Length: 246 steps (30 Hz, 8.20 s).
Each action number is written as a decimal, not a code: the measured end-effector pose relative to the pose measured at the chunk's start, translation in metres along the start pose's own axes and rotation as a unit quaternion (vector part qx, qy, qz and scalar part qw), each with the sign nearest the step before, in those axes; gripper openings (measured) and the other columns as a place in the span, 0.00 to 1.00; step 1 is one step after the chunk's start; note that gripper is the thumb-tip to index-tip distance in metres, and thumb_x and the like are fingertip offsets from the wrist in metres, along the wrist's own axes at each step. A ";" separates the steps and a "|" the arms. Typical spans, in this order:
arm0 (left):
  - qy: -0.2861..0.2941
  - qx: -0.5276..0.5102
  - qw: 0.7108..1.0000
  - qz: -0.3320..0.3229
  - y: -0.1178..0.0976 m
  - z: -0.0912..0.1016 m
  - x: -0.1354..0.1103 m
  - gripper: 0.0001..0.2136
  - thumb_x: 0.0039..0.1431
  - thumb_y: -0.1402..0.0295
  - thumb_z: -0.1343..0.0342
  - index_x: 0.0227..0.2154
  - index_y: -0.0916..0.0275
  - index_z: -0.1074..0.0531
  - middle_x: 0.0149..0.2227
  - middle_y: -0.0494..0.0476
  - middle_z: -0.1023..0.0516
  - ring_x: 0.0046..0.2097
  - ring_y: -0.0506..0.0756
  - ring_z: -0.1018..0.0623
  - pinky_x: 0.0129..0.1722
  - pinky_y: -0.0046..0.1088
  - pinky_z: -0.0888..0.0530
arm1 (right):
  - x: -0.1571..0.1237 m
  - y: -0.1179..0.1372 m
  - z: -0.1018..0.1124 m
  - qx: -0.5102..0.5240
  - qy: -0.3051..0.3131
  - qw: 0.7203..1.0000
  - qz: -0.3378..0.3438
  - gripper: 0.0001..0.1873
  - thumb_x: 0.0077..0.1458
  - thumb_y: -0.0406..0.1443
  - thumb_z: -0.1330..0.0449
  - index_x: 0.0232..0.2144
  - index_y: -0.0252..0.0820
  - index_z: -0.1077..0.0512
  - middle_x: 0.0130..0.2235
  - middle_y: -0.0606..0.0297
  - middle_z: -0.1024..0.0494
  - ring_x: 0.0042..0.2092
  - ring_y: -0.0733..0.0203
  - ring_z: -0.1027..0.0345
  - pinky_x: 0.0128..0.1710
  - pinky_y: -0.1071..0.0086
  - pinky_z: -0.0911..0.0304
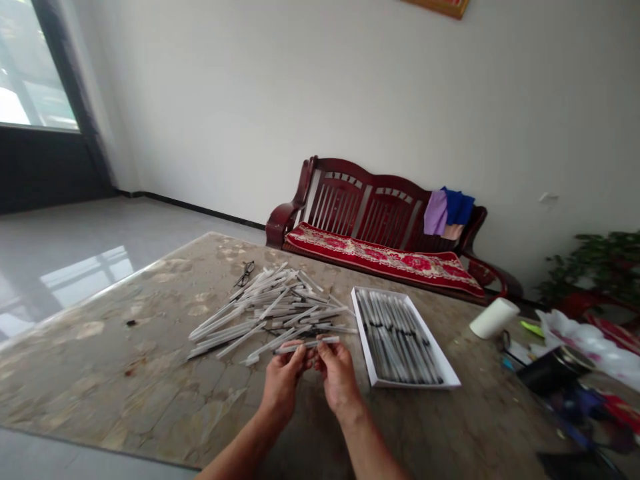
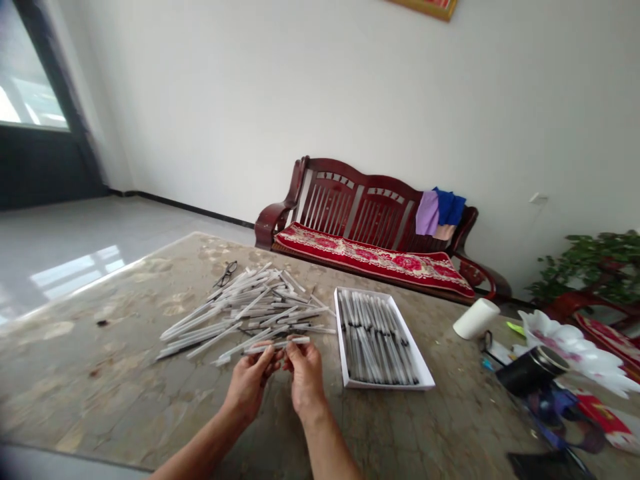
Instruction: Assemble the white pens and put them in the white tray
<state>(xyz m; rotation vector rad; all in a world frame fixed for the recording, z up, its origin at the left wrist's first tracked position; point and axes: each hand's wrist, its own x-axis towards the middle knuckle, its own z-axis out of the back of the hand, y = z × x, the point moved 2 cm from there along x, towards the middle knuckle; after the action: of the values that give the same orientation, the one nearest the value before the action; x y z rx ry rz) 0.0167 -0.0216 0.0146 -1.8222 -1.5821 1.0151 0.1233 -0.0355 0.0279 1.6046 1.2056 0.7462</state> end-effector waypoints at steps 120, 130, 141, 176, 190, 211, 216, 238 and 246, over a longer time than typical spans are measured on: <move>-0.087 -0.120 0.988 0.041 -0.038 0.060 0.035 0.05 0.51 0.77 0.34 0.28 0.66 0.25 0.25 0.52 0.21 0.29 0.51 0.18 0.24 0.18 0.23 | 0.026 0.012 -0.028 -0.128 -0.013 0.984 0.124 0.17 0.53 0.50 0.40 0.33 0.43 0.32 0.36 0.60 0.21 0.33 0.56 0.25 0.32 0.63 0.28; -0.035 -0.154 0.984 0.079 -0.041 0.061 0.033 0.07 0.51 0.75 0.34 0.30 0.66 0.27 0.24 0.52 0.21 0.26 0.49 0.19 0.21 0.17 0.24 | 0.014 -0.012 -0.023 -0.232 0.067 0.964 0.109 0.16 0.48 0.42 0.37 0.39 0.42 0.26 0.38 0.60 0.20 0.36 0.55 0.26 0.33 0.67 0.31; -0.049 -0.155 0.982 0.100 -0.041 0.059 0.032 0.04 0.57 0.78 0.40 0.35 0.66 0.28 0.27 0.53 0.20 0.25 0.49 0.20 0.21 0.17 0.24 | 0.063 0.010 0.051 -0.617 0.034 0.766 0.175 0.11 0.51 0.30 0.46 0.30 0.45 0.23 0.35 0.61 0.19 0.41 0.54 0.25 0.42 0.65 0.35; -0.002 -0.076 0.995 0.068 -0.031 0.054 0.034 0.16 0.39 0.66 0.27 0.30 0.66 0.24 0.24 0.52 0.22 0.23 0.47 0.25 0.21 0.18 0.28 | 0.014 -0.019 -0.020 -0.092 -0.042 0.994 0.031 0.20 0.41 0.47 0.32 0.33 0.40 0.24 0.29 0.64 0.20 0.31 0.59 0.27 0.29 0.70 0.32; 0.010 -0.065 0.997 0.046 -0.031 0.052 0.034 0.20 0.34 0.61 0.26 0.29 0.66 0.24 0.23 0.50 0.23 0.23 0.47 0.25 0.21 0.19 0.29 | 0.017 -0.018 -0.013 -0.267 -0.028 0.953 0.138 0.15 0.49 0.45 0.38 0.33 0.41 0.23 0.31 0.61 0.19 0.31 0.58 0.27 0.31 0.68 0.32; 0.046 0.034 0.998 -0.008 -0.028 0.047 0.028 0.19 0.39 0.57 0.29 0.28 0.65 0.25 0.20 0.50 0.24 0.23 0.49 0.26 0.20 0.21 0.31 | 0.005 -0.014 -0.008 -0.410 0.030 0.897 0.163 0.25 0.60 0.55 0.54 0.25 0.45 0.34 0.23 0.66 0.28 0.26 0.60 0.34 0.26 0.70 0.41; 0.041 0.037 0.998 -0.008 -0.028 0.048 0.029 0.19 0.38 0.57 0.30 0.28 0.65 0.26 0.20 0.49 0.24 0.23 0.50 0.26 0.20 0.22 0.31 | 0.007 -0.018 -0.007 -0.376 0.061 0.922 0.074 0.27 0.60 0.56 0.57 0.23 0.46 0.35 0.19 0.68 0.33 0.21 0.61 0.37 0.21 0.71 0.43; 0.068 0.057 0.996 -0.013 -0.027 0.049 0.028 0.18 0.41 0.56 0.31 0.28 0.64 0.26 0.19 0.50 0.25 0.22 0.50 0.26 0.21 0.23 0.30 | 0.001 -0.021 -0.004 -0.389 0.060 0.916 0.085 0.24 0.59 0.56 0.53 0.24 0.45 0.36 0.21 0.70 0.33 0.23 0.63 0.38 0.22 0.72 0.45; 0.099 0.078 0.992 -0.012 -0.031 0.047 0.025 0.18 0.41 0.56 0.31 0.29 0.64 0.27 0.20 0.50 0.25 0.23 0.49 0.27 0.20 0.22 0.32 | -0.002 -0.016 -0.006 -0.283 0.116 0.946 -0.108 0.28 0.55 0.60 0.54 0.21 0.45 0.41 0.14 0.78 0.43 0.14 0.71 0.54 0.12 0.77 0.58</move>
<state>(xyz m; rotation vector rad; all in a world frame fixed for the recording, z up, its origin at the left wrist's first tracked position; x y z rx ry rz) -0.0388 0.0047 0.0066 -1.7349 -1.3640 0.8901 0.1117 -0.0342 0.0152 0.9158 1.1689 1.0453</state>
